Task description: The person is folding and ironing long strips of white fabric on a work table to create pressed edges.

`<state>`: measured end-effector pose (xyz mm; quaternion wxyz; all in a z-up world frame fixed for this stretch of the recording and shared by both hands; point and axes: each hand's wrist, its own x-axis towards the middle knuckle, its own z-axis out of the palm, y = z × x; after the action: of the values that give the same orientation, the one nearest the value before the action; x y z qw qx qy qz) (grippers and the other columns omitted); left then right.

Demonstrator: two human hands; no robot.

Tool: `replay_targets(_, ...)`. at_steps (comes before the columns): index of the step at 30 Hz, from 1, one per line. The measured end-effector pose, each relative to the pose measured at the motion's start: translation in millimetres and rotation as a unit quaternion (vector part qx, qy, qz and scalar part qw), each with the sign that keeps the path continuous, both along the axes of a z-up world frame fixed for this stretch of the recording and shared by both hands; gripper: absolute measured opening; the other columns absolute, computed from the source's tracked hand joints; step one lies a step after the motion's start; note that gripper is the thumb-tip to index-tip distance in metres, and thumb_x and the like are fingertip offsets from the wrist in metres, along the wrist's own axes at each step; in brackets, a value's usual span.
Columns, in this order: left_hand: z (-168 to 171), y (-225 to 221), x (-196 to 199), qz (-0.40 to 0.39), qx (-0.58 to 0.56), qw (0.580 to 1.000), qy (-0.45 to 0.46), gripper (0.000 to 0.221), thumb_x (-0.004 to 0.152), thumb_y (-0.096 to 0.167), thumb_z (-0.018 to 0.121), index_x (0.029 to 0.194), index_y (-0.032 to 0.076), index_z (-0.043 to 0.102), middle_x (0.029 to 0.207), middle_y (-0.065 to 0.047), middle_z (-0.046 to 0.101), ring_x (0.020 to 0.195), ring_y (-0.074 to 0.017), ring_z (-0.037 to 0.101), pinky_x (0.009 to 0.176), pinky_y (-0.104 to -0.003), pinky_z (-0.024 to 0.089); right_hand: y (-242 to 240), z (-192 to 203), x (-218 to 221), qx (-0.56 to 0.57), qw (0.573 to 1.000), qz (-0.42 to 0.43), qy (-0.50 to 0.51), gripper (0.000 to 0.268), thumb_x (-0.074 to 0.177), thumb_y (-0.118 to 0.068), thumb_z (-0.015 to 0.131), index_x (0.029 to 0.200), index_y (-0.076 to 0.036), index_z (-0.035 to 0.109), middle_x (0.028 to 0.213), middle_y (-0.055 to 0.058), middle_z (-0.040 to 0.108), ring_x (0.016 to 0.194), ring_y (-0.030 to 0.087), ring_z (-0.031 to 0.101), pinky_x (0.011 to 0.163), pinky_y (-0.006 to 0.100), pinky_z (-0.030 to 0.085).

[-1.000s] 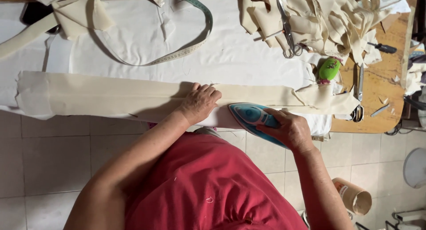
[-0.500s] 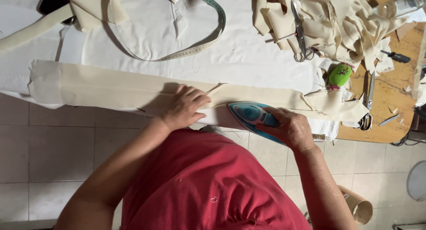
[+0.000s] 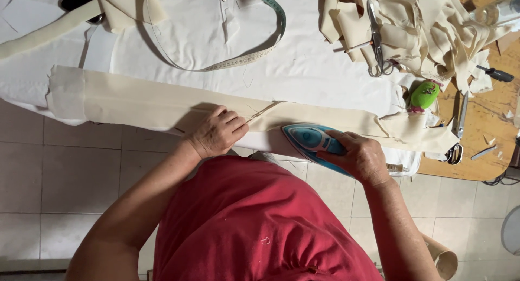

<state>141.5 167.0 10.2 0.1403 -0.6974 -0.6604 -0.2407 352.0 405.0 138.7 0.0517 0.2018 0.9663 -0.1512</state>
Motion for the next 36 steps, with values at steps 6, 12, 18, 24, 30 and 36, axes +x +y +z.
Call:
replay_targets(6,3,3,7,0.039,0.059,0.997,0.001,0.008,0.079,0.010,0.052,0.086,0.010,0.056,0.075,-0.005,0.045,0.068,-0.0207,0.048,0.065,-0.035,0.040,-2,2,-3,-0.002,1.000,0.008,0.010,0.045,0.063,-0.040,0.076,0.105,-0.024,0.068,0.078,0.004,0.069,0.069,0.028,0.066,0.066,0.037,0.055)
replay_targets(12,-20,8,1,0.081,0.054,0.991,-0.091,0.011,0.086,0.024,0.059,0.076,0.021,0.055,0.071,0.004,0.045,0.068,-0.0147,0.046,0.066,-0.030,0.039,-3,3,-7,-0.010,1.000,0.021,0.011,0.045,0.062,-0.037,0.077,0.104,-0.024,0.068,0.077,0.005,0.069,0.068,0.028,0.066,0.065,0.038,0.055)
replay_targets(18,-48,10,-4,0.092,0.026,0.977,-0.192,0.018,0.082,0.037,0.062,0.073,0.022,0.058,0.068,0.005,0.048,0.071,-0.0139,0.048,0.071,-0.030,0.038,-4,3,-13,-0.022,0.999,0.049,0.008,0.045,0.062,-0.034,0.077,0.105,-0.023,0.067,0.080,0.008,0.069,0.070,0.030,0.066,0.064,0.039,0.055)
replay_targets(24,-22,11,4,0.142,-0.011,0.975,-0.173,0.018,0.081,0.032,0.060,0.068,0.023,0.051,0.065,0.006,0.046,0.071,-0.0141,0.049,0.071,-0.033,0.039,-7,4,-17,-0.029,0.998,0.051,0.013,0.046,0.062,-0.035,0.078,0.105,-0.022,0.068,0.080,0.008,0.069,0.069,0.030,0.066,0.064,0.037,0.055)
replay_targets(30,-20,17,12,0.179,0.023,0.974,-0.140,0.019,0.071,0.023,0.060,0.059,0.019,0.046,0.060,0.002,0.042,0.067,-0.0177,0.047,0.069,-0.037,0.037,-5,-2,-16,-0.035,0.998,0.042,0.027,0.047,0.061,-0.037,0.078,0.105,-0.023,0.068,0.078,0.005,0.069,0.068,0.028,0.066,0.063,0.036,0.055)
replay_targets(36,-21,16,11,0.173,0.026,0.973,-0.152,0.019,0.064,0.022,0.065,0.060,0.017,0.047,0.059,0.000,0.042,0.066,-0.0187,0.048,0.072,-0.038,0.037,-10,-4,-20,-0.027,0.995,0.085,0.039,0.047,0.060,-0.040,0.078,0.103,-0.025,0.067,0.078,0.004,0.069,0.069,0.028,0.066,0.062,0.038,0.055)
